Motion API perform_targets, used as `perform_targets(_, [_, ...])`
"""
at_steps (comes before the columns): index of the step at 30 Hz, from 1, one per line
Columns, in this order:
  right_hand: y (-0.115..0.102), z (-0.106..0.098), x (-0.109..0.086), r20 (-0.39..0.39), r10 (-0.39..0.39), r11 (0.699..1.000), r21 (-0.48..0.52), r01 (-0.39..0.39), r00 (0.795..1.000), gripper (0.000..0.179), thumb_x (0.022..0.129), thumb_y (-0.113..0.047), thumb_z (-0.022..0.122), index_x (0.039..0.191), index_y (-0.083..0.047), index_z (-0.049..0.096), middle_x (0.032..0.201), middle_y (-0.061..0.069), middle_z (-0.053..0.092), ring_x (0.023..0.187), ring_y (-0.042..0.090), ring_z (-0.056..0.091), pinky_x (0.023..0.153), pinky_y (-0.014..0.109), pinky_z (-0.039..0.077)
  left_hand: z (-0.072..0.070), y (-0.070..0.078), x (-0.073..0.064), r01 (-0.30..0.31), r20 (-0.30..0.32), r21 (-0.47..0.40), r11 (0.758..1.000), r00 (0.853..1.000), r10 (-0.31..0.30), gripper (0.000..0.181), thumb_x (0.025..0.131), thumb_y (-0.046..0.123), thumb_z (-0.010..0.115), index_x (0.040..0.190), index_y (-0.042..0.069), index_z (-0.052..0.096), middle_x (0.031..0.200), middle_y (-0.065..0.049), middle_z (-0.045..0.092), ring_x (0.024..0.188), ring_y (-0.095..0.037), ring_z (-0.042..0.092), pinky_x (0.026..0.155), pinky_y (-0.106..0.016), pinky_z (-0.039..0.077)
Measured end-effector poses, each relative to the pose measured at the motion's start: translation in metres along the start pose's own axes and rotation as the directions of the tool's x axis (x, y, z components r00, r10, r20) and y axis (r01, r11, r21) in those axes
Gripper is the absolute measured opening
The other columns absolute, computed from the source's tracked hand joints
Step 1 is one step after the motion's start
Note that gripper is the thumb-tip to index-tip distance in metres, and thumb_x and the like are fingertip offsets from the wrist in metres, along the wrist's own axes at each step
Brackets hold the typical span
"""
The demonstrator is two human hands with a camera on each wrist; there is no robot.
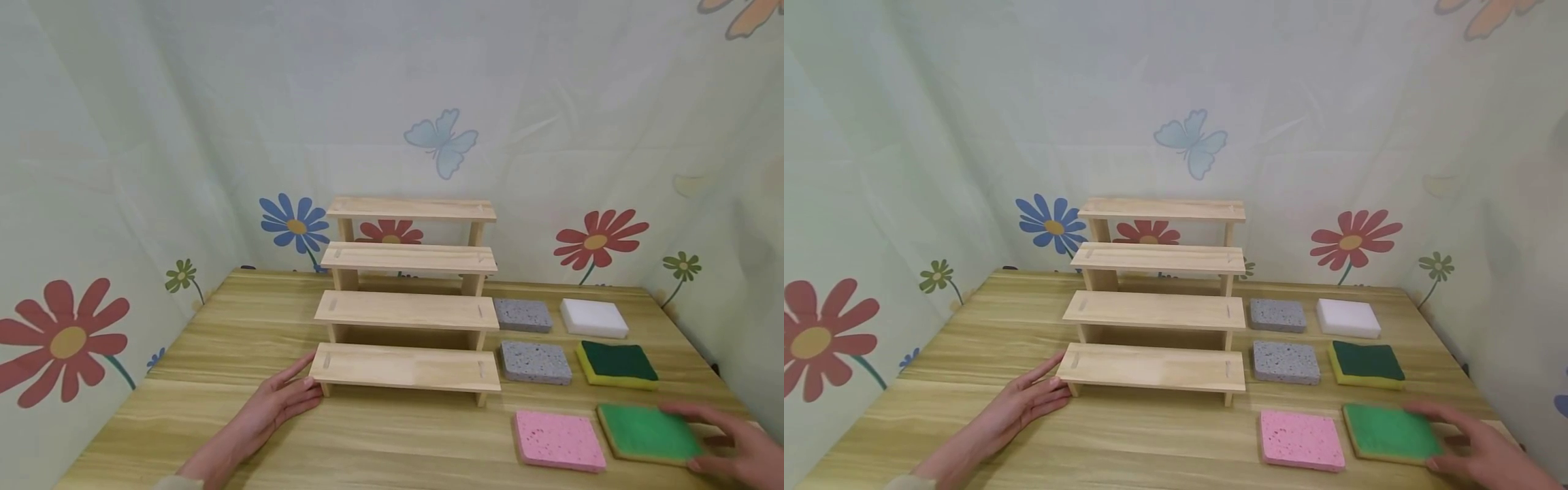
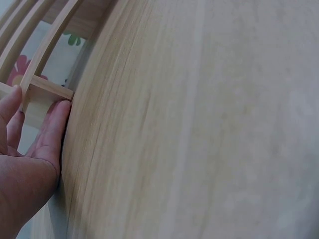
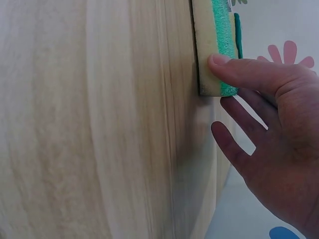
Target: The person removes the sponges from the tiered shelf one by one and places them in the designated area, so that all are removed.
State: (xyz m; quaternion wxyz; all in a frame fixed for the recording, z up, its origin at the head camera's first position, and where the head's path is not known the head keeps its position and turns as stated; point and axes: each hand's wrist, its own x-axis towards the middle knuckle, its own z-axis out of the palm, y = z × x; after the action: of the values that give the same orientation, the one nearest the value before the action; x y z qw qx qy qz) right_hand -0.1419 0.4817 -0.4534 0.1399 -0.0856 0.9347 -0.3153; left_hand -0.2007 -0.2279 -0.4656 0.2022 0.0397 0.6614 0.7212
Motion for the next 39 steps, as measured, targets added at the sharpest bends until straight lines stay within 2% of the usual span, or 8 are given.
perform_targets(4, [-0.001, -0.001, 0.001, 0.053, 0.029, 0.999, 0.017, -0.030, 0.998, 0.075, 0.085, -0.024, 0.076, 0.143, 0.006, 0.041, 0.126, -0.037, 0.045, 0.114, 0.020, 0.060, 0.079, 0.054, 0.056, 0.000, 0.000, 0.000, 0.001, 0.001, 0.003, 1.000, 1.000, -0.001, 0.072, 0.101, 0.026, 0.057, 0.160, 0.016, 0.016, 0.153, -0.021, 0.039, 0.122, -0.016, 0.060, 0.106, -0.032, 0.052])
perform_targets(9, [-0.001, -0.001, 0.002, 0.066, 0.069, 0.998, 0.000, -0.069, 0.995, 0.077, 0.084, -0.026, 0.077, 0.144, 0.007, 0.040, 0.137, 0.018, 0.055, 0.112, 0.007, 0.057, 0.080, 0.053, 0.056, 0.000, 0.001, 0.000, 0.004, -0.009, 0.000, 1.000, 1.000, -0.004, 0.073, 0.100, 0.027, 0.058, 0.160, 0.016, 0.017, 0.153, -0.020, 0.041, 0.121, -0.015, 0.061, 0.106, -0.032, 0.053])
perform_targets(16, [0.000, 0.000, 0.000, 0.097, 0.092, 0.996, 0.003, -0.093, 0.991, 0.078, 0.085, -0.025, 0.076, 0.144, 0.008, 0.037, 0.139, 0.037, 0.044, 0.116, 0.051, 0.052, 0.077, 0.053, 0.056, 0.000, 0.001, -0.002, 0.002, -0.005, -0.008, 1.000, 1.000, -0.002, 0.072, 0.101, 0.026, 0.057, 0.159, 0.016, 0.017, 0.151, -0.019, 0.043, 0.121, -0.015, 0.061, 0.106, -0.032, 0.052])
perform_targets(19, [0.001, 0.000, -0.001, 0.099, 0.104, 0.994, 0.003, -0.105, 0.990, 0.078, 0.085, -0.025, 0.075, 0.144, 0.008, 0.036, 0.139, 0.038, 0.043, 0.116, 0.052, 0.051, 0.077, 0.050, 0.056, 0.001, 0.001, -0.002, -0.001, -0.006, -0.011, 1.000, 1.000, 0.001, 0.072, 0.101, 0.025, 0.058, 0.159, 0.016, 0.017, 0.151, -0.019, 0.043, 0.120, -0.016, 0.061, 0.106, -0.032, 0.053])
perform_targets(28, [0.006, -0.001, -0.001, 0.104, 0.096, 0.995, 0.008, -0.097, 0.990, 0.075, 0.085, -0.024, 0.075, 0.144, 0.005, 0.038, 0.135, 0.013, 0.055, 0.115, 0.025, 0.057, 0.077, 0.048, 0.055, 0.000, 0.001, -0.001, -0.002, -0.002, -0.004, 1.000, 1.000, 0.002, 0.073, 0.101, 0.026, 0.058, 0.159, 0.015, 0.017, 0.153, -0.021, 0.040, 0.122, -0.016, 0.060, 0.106, -0.032, 0.053])
perform_targets(32, [0.010, -0.001, -0.002, 0.114, 0.075, 0.996, 0.030, -0.079, 0.991, 0.074, 0.086, -0.024, 0.074, 0.145, 0.003, 0.038, 0.127, -0.030, 0.049, 0.110, -0.002, 0.052, 0.076, 0.048, 0.055, 0.000, 0.001, -0.001, -0.003, -0.005, -0.003, 1.000, 1.000, 0.003, 0.073, 0.100, 0.026, 0.058, 0.159, 0.015, 0.017, 0.152, -0.021, 0.041, 0.122, -0.016, 0.061, 0.106, -0.032, 0.053])
perform_targets(35, [0.012, -0.002, -0.002, 0.122, 0.064, 0.997, 0.041, -0.070, 0.990, 0.075, 0.086, -0.025, 0.074, 0.146, 0.001, 0.037, 0.108, -0.054, 0.026, 0.111, 0.000, 0.054, 0.077, 0.049, 0.055, 0.000, 0.001, -0.001, -0.004, -0.006, -0.001, 1.000, 1.000, 0.004, 0.073, 0.100, 0.026, 0.058, 0.159, 0.015, 0.017, 0.152, -0.020, 0.041, 0.121, -0.016, 0.061, 0.106, -0.032, 0.053])
perform_targets(39, [0.012, -0.003, 0.000, 0.138, 0.073, 0.995, 0.053, -0.081, 0.988, 0.078, 0.085, -0.023, 0.075, 0.147, 0.001, 0.034, 0.110, -0.050, 0.027, 0.114, 0.052, 0.051, 0.077, 0.050, 0.055, 0.000, 0.000, -0.001, -0.003, -0.003, -0.006, 1.000, 1.000, 0.003, 0.073, 0.100, 0.026, 0.058, 0.159, 0.015, 0.017, 0.152, -0.020, 0.042, 0.121, -0.015, 0.061, 0.106, -0.032, 0.053])
